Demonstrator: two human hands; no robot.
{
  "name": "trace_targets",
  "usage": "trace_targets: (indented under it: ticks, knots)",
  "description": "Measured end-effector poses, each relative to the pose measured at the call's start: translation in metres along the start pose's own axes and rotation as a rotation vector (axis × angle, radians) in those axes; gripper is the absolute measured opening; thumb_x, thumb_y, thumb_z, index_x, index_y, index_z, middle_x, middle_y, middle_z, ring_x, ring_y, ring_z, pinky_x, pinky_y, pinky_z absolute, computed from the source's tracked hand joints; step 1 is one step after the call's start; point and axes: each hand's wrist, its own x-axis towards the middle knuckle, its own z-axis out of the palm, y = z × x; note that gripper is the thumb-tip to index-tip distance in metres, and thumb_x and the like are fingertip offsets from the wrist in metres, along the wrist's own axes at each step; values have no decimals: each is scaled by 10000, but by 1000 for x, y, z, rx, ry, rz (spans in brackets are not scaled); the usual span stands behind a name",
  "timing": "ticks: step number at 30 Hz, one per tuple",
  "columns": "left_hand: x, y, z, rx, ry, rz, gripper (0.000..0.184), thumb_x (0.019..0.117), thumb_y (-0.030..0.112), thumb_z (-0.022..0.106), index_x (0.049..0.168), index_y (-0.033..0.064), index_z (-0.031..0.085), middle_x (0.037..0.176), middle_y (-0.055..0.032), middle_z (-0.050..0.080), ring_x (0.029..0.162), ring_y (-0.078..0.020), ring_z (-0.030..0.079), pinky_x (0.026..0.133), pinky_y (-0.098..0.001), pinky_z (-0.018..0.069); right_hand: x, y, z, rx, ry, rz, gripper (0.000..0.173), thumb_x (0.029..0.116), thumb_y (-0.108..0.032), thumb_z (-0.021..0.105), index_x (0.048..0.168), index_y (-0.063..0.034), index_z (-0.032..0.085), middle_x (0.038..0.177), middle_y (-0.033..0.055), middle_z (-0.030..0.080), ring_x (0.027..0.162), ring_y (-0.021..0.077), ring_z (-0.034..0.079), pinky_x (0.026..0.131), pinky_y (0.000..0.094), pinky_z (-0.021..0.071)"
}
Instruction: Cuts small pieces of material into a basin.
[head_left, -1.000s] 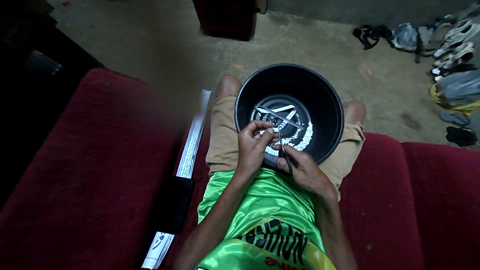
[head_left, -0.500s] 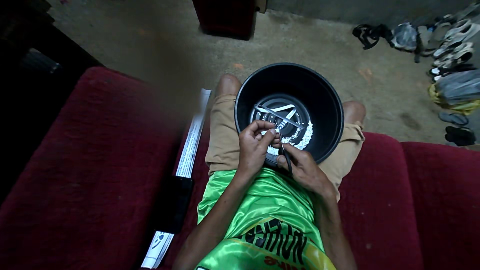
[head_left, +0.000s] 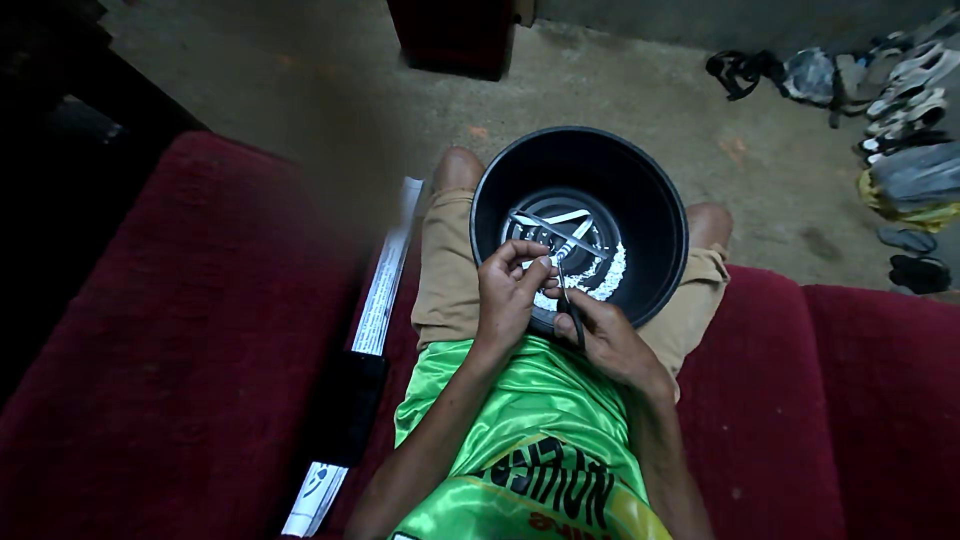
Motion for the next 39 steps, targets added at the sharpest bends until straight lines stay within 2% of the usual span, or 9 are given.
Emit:
trace_targets:
  ticks: [11,23,25,28,30,34,39]
  knots:
    - [0,1,2,43,-32,21,119,996,-6,609,1111,1,641,890,-106,700,707,-173,702,701,-328,633,4,3,1,-21,25,-45,473,1050,-472,509,1244,-65,651,780,-18,609,653,41,550,619,236,494]
    - [1,0,1,34,-19,17,117,1005,1,602,1116,-2,637,908,-113,705,728,-186,712,722,-344,638,3,6,4,31,72,-21,362,1060,-349,540,1255,-69,662,792,5,638,640,68,580,607,257,522]
    - [1,-1,0,28,-6,8,124,1003,3,606,1122,0,639,942,-117,709,750,-199,718,738,-363,641,2,4,2,21,40,1,416,1057,-400,526,1282,-74,651,805,-1,634,650,63,574,614,258,518]
    - [1,0,1,32,1,17,128,994,-2,616,1120,10,639,976,-104,694,737,-176,700,704,-335,634,1,0,1,-21,1,-4,498,1045,-482,510,1292,-70,641,806,-9,622,670,48,557,638,254,505]
    - [1,0,2,29,1,23,126,989,-11,620,1112,7,640,976,-105,692,709,-170,693,671,-325,633,2,-1,1,-20,-3,-8,490,1043,-478,519,1291,-72,641,790,-15,611,663,41,545,632,240,494]
    - [0,-1,1,37,-24,40,124,991,-3,616,1112,4,640,942,-105,691,706,-173,685,673,-321,624,3,1,2,-28,15,-28,453,1047,-459,526,1253,-76,651,772,-14,601,653,47,547,622,243,495]
    - [0,1,1,82,-34,32,120,1000,15,610,1114,11,647,917,-95,697,711,-168,688,687,-313,622,3,0,2,-24,35,-24,408,1058,-387,529,1281,-66,645,786,-1,625,658,53,565,632,249,508]
